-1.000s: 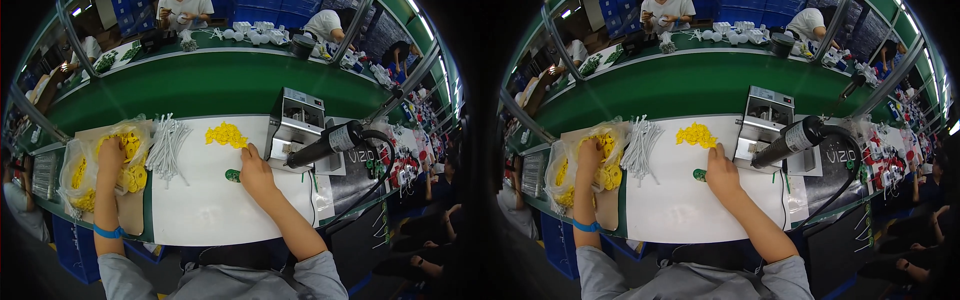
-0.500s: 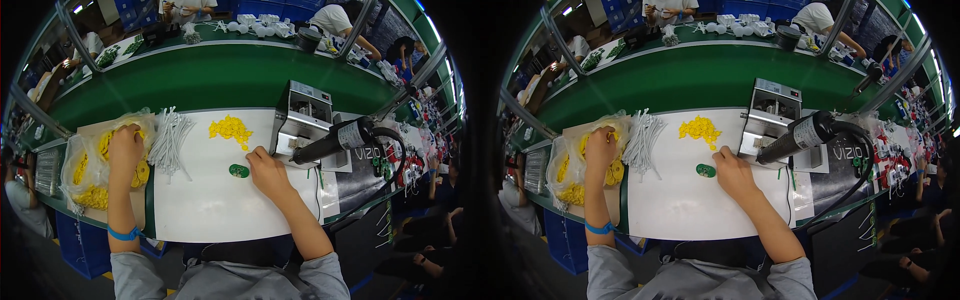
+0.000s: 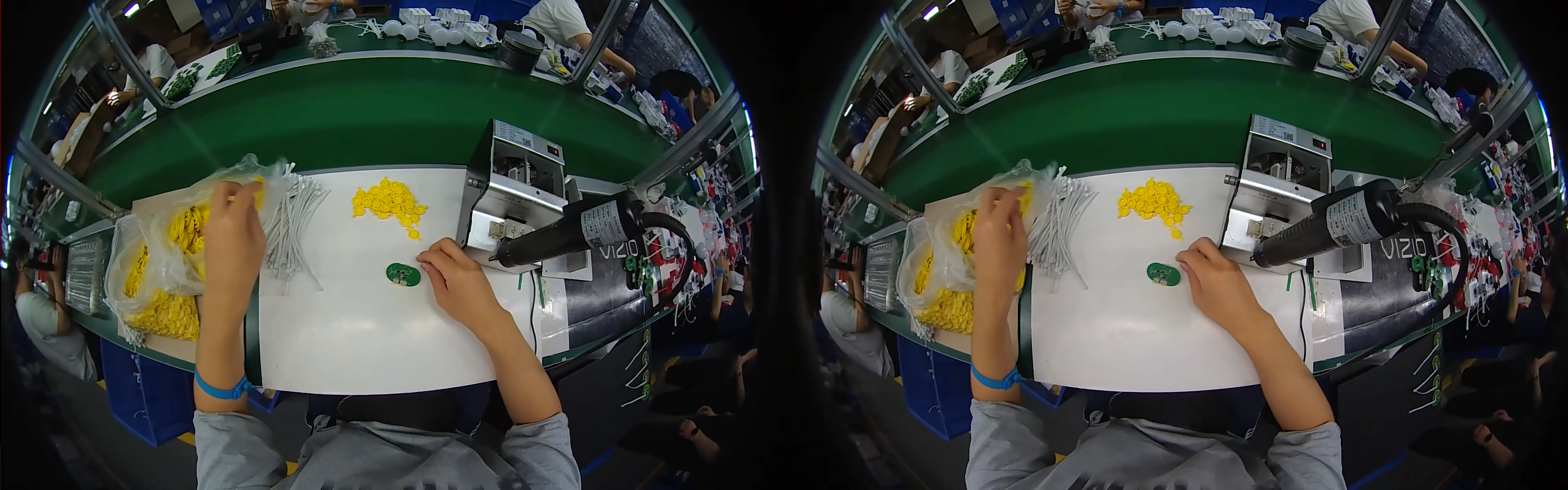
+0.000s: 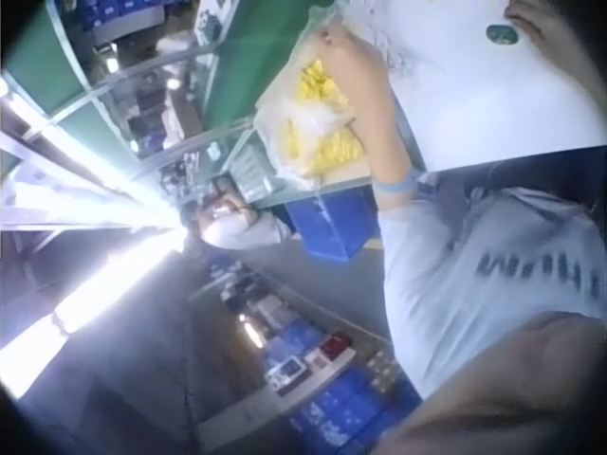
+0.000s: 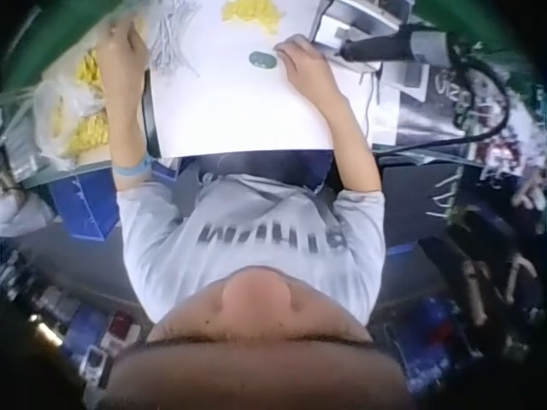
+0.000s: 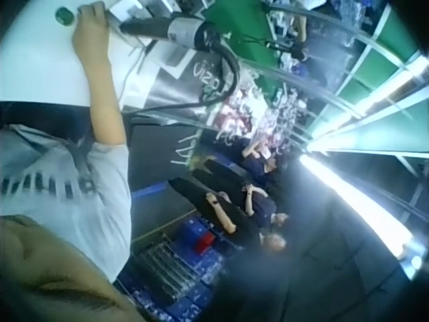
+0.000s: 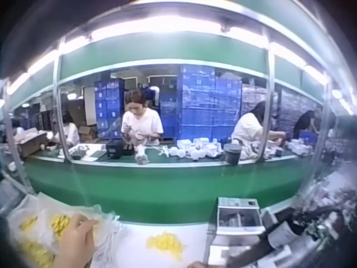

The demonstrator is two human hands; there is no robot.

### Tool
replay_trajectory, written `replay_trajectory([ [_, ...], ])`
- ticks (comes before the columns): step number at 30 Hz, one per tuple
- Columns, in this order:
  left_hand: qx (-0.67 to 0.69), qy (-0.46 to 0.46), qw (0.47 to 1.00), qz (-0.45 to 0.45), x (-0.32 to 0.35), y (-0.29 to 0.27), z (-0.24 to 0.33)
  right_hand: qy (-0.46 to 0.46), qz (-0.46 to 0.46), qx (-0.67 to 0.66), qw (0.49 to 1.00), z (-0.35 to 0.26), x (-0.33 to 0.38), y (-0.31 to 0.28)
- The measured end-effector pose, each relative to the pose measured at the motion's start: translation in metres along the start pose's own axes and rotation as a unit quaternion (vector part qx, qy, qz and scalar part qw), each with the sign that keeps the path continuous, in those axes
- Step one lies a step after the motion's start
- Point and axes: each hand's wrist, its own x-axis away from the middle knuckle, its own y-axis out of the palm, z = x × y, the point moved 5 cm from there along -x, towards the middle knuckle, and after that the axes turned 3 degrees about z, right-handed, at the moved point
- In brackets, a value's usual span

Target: The person assembles yellow plastic components onto green circuit boards, then secures them with an electric screwdriver.

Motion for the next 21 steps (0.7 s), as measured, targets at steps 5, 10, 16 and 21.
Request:
replay_trajectory([
  [5, 0.172, -0.016, 0.985, 0.002, -0.004, 0.005, 0.014, 0.011, -0.001, 0.009, 1.0, 0.015, 0.003, -0.001],
  [10, 0.216, 0.041, 0.95, -0.223, 0.042, 0.078, 0.041, 0.013, -0.018, -0.009, 1.0, 0.009, 0.003, -0.004],
  [16, 0.118, -0.017, 0.936, -0.332, 0.041, 0.093, 0.066, 0.005, -0.013, 0.003, 1.0, 0.014, 0.005, 0.0],
  [21, 0.082, -0.024, 0.975, -0.203, 0.045, 0.107, 0.049, -0.02, 0.001, 0.029, 0.999, 0.01, 0.003, 0.005],
])
